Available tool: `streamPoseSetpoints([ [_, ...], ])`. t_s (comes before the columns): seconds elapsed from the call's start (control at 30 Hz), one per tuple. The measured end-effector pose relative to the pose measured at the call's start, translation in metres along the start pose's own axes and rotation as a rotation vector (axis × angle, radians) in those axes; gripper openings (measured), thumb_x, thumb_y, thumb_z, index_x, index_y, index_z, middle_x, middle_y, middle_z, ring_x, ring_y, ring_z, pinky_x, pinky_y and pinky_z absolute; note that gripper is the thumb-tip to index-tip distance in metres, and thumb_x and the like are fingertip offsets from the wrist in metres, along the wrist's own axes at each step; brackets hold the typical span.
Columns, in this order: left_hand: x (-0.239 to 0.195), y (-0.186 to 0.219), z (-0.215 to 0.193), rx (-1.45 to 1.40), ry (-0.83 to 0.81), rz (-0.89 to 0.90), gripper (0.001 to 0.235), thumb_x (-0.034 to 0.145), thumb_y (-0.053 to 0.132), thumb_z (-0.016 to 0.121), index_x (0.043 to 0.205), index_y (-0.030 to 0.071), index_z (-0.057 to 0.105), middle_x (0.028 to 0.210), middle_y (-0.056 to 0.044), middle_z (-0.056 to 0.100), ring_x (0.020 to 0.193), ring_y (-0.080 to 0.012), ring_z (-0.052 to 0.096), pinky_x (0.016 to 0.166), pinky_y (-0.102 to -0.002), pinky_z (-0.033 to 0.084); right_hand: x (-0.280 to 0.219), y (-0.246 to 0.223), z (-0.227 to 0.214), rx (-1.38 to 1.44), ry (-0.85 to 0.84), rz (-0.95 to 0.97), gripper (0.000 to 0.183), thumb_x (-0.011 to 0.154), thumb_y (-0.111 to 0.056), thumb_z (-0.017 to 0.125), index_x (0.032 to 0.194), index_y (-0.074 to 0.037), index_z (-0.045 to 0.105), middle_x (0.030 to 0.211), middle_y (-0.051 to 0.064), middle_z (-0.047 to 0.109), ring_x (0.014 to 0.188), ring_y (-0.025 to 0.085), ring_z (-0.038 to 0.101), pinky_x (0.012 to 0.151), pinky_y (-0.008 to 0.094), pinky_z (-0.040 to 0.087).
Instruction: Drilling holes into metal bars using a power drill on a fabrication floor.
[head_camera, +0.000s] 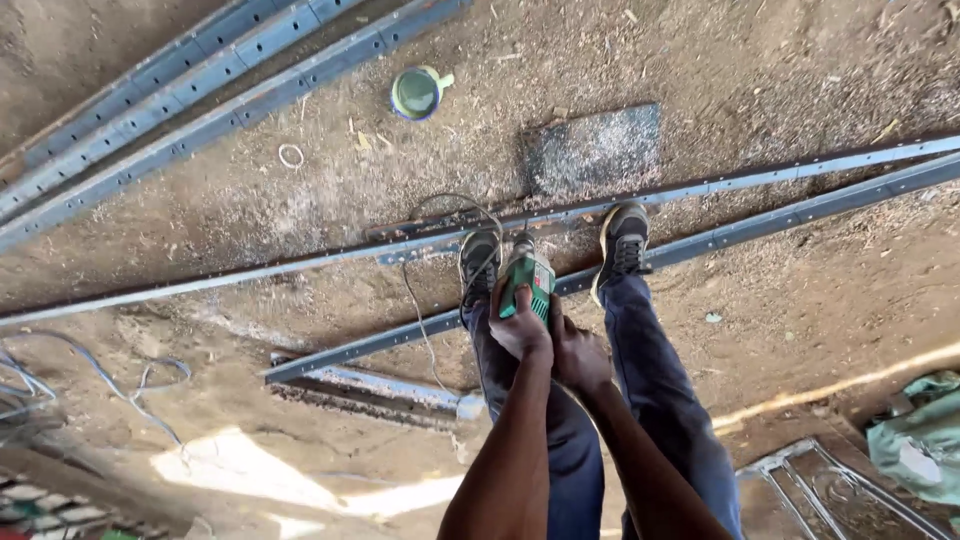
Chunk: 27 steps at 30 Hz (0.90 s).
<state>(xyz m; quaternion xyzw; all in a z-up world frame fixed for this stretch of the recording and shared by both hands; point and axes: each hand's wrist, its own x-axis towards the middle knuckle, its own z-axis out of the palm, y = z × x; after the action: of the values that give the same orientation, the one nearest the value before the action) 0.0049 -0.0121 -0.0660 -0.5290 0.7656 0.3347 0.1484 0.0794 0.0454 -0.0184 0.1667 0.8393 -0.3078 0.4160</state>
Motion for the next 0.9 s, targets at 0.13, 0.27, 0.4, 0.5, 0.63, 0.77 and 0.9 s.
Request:
streamPoseSetpoints([
  [0.13,-0.004,0.01,-0.009,-0.004,-0.028,0.045,0.038,0.07,0.034,0.072,0.107,0.027,0.081,0.093,-0.014,0.079,0.09,-0.0399,0.074,0.08,-0.044,0.054,0.004,0.002,0.022,-0.028,0.017,0.013,0.093,0.084,-0.024,0.056,0.167,-0.015,0.014,0.11,0.012,0.07,0.084,0.044,0.075,0.073,0.059,0.063],
  [0.27,-0.004,0.009,-0.011,0.066,-0.014,0.075,0.037,0.068,0.035,0.074,0.104,0.031,0.081,0.092,-0.011,0.079,0.09,-0.0376,0.075,0.079,-0.042,0.055,-0.001,0.002,0.032,0.11,0.109,-0.026,0.092,0.083,-0.016,0.053,0.164,-0.002,0.013,0.112,0.021,0.07,0.081,0.051,0.073,0.071,0.063,0.062],
  [0.4,-0.007,0.008,-0.009,0.094,-0.02,0.087,0.037,0.069,0.036,0.074,0.105,0.034,0.081,0.091,-0.011,0.079,0.088,-0.0372,0.075,0.078,-0.043,0.056,-0.007,-0.004,0.018,0.159,0.124,-0.014,0.087,0.085,-0.015,0.053,0.163,0.001,0.016,0.114,0.023,0.07,0.082,0.051,0.073,0.072,0.062,0.063],
  [0.5,-0.005,0.013,-0.007,0.086,-0.017,0.094,0.038,0.068,0.037,0.073,0.105,0.033,0.081,0.092,-0.01,0.079,0.089,-0.0362,0.075,0.078,-0.042,0.055,-0.004,-0.005,0.015,0.122,0.076,0.008,0.093,0.085,-0.021,0.055,0.166,-0.005,0.011,0.112,0.02,0.069,0.081,0.052,0.072,0.072,0.063,0.061],
  [0.63,-0.008,0.016,-0.007,0.095,-0.031,0.088,0.039,0.069,0.038,0.072,0.106,0.032,0.081,0.091,-0.012,0.079,0.088,-0.0371,0.075,0.078,-0.043,0.055,-0.001,-0.007,0.005,0.182,-0.019,0.08,0.095,0.085,-0.024,0.055,0.167,-0.012,0.008,0.123,0.017,0.067,0.089,0.052,0.072,0.078,0.063,0.061],
  [0.77,-0.006,0.012,-0.007,0.105,-0.02,0.101,0.036,0.069,0.036,0.073,0.104,0.032,0.081,0.092,-0.011,0.079,0.089,-0.0365,0.074,0.078,-0.042,0.055,-0.002,-0.013,-0.008,0.194,-0.022,0.062,0.091,0.085,-0.02,0.054,0.165,-0.005,0.012,0.124,0.021,0.067,0.093,0.054,0.071,0.078,0.064,0.061],
  [0.9,0.0,0.004,-0.002,0.072,-0.008,0.099,0.036,0.07,0.035,0.072,0.104,0.031,0.082,0.093,-0.011,0.079,0.089,-0.0368,0.074,0.079,-0.043,0.055,0.001,-0.005,-0.001,0.121,-0.043,0.037,0.097,0.085,-0.029,0.053,0.168,-0.013,0.004,0.116,0.014,0.068,0.09,0.048,0.073,0.072,0.06,0.061],
])
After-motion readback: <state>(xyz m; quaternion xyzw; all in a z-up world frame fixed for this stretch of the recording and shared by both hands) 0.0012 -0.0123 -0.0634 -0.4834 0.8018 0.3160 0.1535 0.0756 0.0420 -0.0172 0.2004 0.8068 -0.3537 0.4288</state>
